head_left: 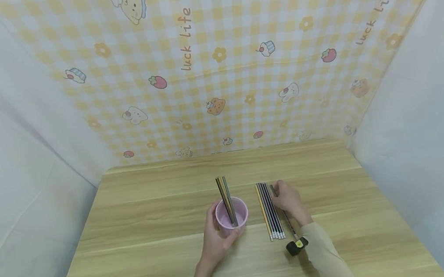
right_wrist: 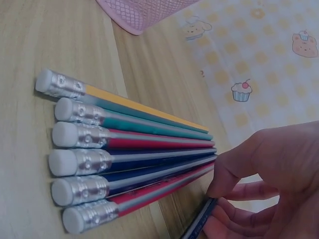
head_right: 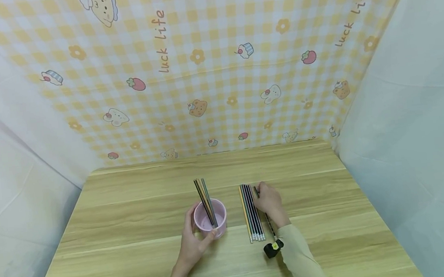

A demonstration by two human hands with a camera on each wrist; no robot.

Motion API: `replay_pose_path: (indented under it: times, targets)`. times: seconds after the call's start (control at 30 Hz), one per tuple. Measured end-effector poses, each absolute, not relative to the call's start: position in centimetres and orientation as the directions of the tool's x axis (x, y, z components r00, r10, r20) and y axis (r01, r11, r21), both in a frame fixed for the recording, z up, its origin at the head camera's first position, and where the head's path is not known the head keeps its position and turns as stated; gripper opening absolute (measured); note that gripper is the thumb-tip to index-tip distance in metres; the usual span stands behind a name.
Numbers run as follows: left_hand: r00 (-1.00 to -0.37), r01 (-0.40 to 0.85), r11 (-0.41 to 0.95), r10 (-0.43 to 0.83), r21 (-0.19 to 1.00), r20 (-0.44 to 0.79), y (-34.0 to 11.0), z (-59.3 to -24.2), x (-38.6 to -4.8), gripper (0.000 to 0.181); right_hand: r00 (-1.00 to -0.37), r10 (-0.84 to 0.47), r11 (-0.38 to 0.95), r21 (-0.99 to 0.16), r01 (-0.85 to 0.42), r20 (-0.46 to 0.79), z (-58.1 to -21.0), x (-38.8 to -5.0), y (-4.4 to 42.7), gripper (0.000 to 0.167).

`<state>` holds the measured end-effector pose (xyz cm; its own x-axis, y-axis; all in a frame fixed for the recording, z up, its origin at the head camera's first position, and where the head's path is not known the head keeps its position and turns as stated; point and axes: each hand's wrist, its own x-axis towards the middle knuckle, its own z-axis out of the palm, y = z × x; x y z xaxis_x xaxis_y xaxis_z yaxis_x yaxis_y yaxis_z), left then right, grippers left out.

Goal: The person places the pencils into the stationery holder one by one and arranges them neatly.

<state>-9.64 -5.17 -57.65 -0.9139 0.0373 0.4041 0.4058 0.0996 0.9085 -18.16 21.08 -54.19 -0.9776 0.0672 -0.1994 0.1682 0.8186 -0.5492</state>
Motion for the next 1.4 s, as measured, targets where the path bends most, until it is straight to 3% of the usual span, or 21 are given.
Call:
replay_pose_path:
  times: [0.37,0.77,1.13,1.4]
  targets:
    - [-0.922,0.388,0.110,0.044,0.915,0.385,-5.1,-57.9,-9.6,0.086,-0.987,0.055,0.742,-0.656,0.139,-0.148,-53.1,-18.5,22.2,0.045]
    - [-0.917,0.398,0.098,0.042,0.912,0.396,-5.2,-57.9,-9.6,0.087,-0.994,0.026,0.626,-0.777,-0.063,0.102,-49.0,-18.5,20.7,0.043]
    - [-0.913,0.408,0.083,0.034,0.909,0.407,-5.2,-58.0,-9.7,0.091,-0.977,0.057,0.484,-0.862,-0.153,0.206,-44.8,-17.9,18.3,0.049]
    - [-0.921,0.388,0.086,0.036,0.917,0.387,-5.2,-57.9,-9.6,0.089,-0.945,0.076,0.305,-0.910,-0.283,0.319,-42.8,-17.2,16.2,0.048]
